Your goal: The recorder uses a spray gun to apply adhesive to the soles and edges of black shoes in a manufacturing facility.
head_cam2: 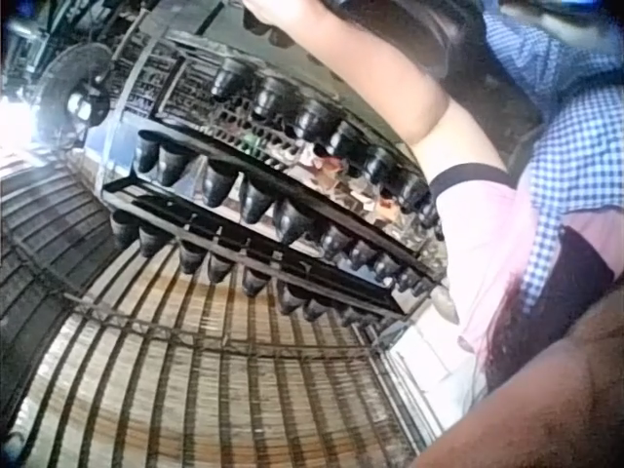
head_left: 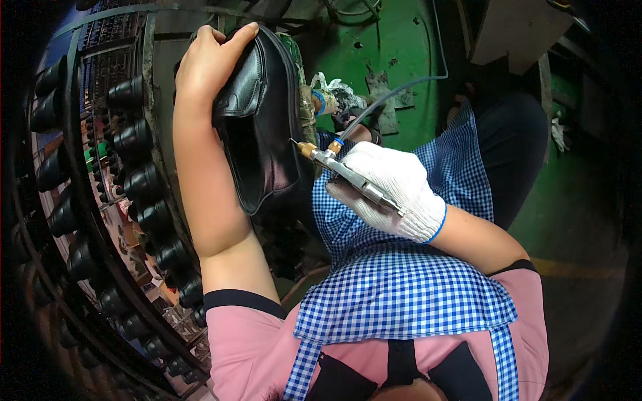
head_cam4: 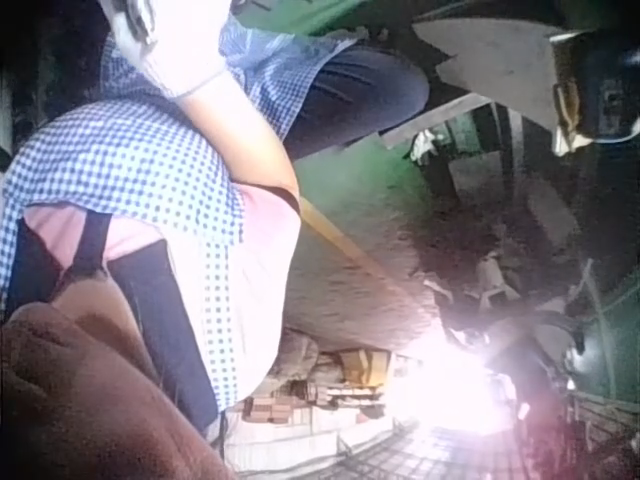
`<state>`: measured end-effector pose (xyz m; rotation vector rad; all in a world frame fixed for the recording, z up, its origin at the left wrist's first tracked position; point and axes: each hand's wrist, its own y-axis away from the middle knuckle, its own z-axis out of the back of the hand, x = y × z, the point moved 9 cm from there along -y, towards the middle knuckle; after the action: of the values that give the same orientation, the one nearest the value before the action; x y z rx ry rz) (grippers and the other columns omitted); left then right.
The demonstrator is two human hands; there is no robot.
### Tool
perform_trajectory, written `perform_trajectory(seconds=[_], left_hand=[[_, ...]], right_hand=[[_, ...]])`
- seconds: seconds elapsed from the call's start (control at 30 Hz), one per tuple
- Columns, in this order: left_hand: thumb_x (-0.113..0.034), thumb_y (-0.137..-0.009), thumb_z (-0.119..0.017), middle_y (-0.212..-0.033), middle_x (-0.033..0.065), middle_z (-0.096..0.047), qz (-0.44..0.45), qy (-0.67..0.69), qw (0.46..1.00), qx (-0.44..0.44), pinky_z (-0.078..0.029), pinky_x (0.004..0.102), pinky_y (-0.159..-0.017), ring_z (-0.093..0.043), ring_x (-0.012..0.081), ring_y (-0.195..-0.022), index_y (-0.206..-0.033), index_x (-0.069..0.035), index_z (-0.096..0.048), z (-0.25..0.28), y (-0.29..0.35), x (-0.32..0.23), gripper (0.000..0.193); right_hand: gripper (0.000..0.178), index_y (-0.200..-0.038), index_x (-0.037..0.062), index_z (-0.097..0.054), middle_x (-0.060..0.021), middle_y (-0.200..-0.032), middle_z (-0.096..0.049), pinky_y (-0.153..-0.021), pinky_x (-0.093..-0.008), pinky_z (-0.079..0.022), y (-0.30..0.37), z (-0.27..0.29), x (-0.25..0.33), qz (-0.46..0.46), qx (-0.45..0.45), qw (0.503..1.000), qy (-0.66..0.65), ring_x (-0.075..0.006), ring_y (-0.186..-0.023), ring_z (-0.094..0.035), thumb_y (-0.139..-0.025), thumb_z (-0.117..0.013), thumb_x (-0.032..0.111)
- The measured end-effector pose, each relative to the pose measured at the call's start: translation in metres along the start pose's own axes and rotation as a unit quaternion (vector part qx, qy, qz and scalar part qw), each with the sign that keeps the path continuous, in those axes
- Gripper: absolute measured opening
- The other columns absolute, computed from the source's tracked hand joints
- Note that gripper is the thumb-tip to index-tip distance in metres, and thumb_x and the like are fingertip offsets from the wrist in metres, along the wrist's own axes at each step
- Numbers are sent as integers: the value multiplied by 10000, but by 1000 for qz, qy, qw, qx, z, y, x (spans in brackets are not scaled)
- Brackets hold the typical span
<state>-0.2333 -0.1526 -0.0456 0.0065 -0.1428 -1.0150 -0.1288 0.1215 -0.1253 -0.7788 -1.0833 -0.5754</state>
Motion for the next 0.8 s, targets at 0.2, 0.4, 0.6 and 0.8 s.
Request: perform_trajectory(seconds=[0.2,0.4,0.6,0.8], left_hand=[[-780,-770,-608,-1168,218,-699,-5,1,1000,-1,-494,438,-972,-664,363,-1120,-1143,2,-638,-2,-2,4,868],[-764,-766,-641,-1152,222,-693,0,17,1000,3,-491,413,-963,-669,332,-1072,-1160,28,-639,-2,-1,2,885],[-742,-774,-664,-1148,236,-684,-10,23,1000,-3,-483,389,-964,-667,311,-1047,-1169,53,-644,-2,-7,5,887],[-751,-770,-665,-1156,236,-685,-18,21,1000,-8,-484,389,-970,-669,314,-1054,-1152,55,-657,-6,-9,6,892]], right_hand=[[198,-902,103,-664,-66,-750,-616,-566,-339,-528,11,0,11,25,34,999,3,-255,-637,-646,-817,-804,213],[215,-916,107,-654,-60,-770,-611,-546,-327,-519,20,2,16,37,47,998,0,-237,-621,-643,-819,-806,224],[228,-934,105,-661,-59,-775,-612,-543,-319,-522,29,-3,15,21,86,996,2,-231,-621,-649,-817,-809,232],[211,-964,68,-665,-84,-806,-629,-594,-324,-548,26,17,16,62,4,997,-37,-254,-669,-669,-821,-790,158]])
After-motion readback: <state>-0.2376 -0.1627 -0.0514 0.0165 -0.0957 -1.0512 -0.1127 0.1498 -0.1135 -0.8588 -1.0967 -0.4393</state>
